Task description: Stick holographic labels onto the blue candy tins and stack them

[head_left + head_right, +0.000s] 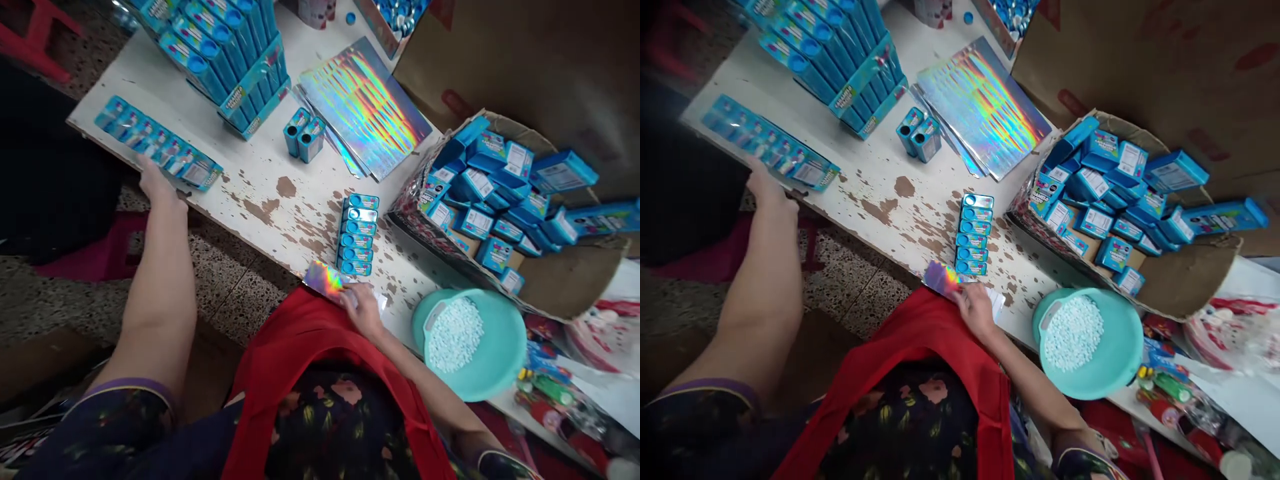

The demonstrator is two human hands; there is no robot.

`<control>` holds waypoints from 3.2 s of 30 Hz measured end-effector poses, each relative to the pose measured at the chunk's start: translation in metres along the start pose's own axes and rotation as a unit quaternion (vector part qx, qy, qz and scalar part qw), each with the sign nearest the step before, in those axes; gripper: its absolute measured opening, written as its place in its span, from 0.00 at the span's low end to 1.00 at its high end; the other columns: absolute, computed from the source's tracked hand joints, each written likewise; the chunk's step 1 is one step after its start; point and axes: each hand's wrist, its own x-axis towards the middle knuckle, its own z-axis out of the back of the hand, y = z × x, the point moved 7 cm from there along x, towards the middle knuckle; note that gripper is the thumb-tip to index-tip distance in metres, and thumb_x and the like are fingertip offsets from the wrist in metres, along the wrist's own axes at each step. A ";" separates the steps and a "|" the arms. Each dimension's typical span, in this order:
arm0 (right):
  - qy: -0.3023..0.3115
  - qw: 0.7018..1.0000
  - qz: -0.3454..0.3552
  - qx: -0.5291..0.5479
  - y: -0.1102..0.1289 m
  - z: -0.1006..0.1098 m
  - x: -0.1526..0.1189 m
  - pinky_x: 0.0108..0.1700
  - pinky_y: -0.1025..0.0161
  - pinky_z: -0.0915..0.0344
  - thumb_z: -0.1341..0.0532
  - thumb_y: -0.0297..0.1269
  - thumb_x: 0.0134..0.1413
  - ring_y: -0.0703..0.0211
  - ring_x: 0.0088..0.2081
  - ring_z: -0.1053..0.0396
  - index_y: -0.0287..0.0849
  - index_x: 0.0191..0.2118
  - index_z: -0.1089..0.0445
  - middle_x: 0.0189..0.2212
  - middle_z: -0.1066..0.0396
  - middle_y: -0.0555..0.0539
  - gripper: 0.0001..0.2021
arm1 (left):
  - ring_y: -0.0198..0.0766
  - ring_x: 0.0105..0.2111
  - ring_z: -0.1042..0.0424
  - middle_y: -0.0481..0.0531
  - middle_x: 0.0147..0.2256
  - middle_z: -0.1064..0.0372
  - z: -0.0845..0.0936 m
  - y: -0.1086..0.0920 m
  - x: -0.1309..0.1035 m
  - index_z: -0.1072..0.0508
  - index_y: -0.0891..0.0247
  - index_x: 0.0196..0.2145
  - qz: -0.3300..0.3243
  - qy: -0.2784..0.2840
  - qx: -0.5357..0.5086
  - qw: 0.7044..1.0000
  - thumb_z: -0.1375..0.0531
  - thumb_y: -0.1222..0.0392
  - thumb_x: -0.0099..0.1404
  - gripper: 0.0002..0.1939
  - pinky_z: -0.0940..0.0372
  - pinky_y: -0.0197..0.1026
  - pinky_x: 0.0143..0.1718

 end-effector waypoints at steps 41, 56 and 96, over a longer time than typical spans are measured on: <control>-0.120 0.992 0.009 -0.035 -0.003 0.062 -0.048 0.37 0.61 0.37 0.42 0.35 0.62 0.58 0.33 0.33 0.43 0.34 0.33 0.30 0.28 0.48 0.05 | 0.45 0.49 0.32 0.58 0.47 0.27 -0.138 -0.087 -0.423 0.26 0.62 0.48 -0.289 0.526 0.141 0.787 0.52 0.59 0.71 0.17 0.41 0.50 0.53; -0.246 0.918 -0.186 0.250 -0.017 0.044 -0.004 0.42 0.60 0.35 0.38 0.43 0.53 0.59 0.36 0.33 0.42 0.33 0.28 0.31 0.30 0.49 0.09 | 0.34 0.26 0.34 0.44 0.23 0.35 -0.126 -0.134 -0.398 0.28 0.62 0.37 -0.050 0.613 0.024 0.788 0.47 0.51 0.65 0.13 0.41 0.35 0.31; -0.090 0.990 -0.097 -0.041 -0.051 0.017 -0.042 0.48 0.53 0.39 0.45 0.45 0.62 0.51 0.43 0.30 0.44 0.41 0.27 0.38 0.25 0.43 0.13 | 0.51 0.63 0.47 0.59 0.61 0.41 -0.159 -0.159 -0.389 0.36 0.61 0.59 -0.444 0.457 0.167 0.752 0.50 0.50 0.71 0.23 0.59 0.58 0.63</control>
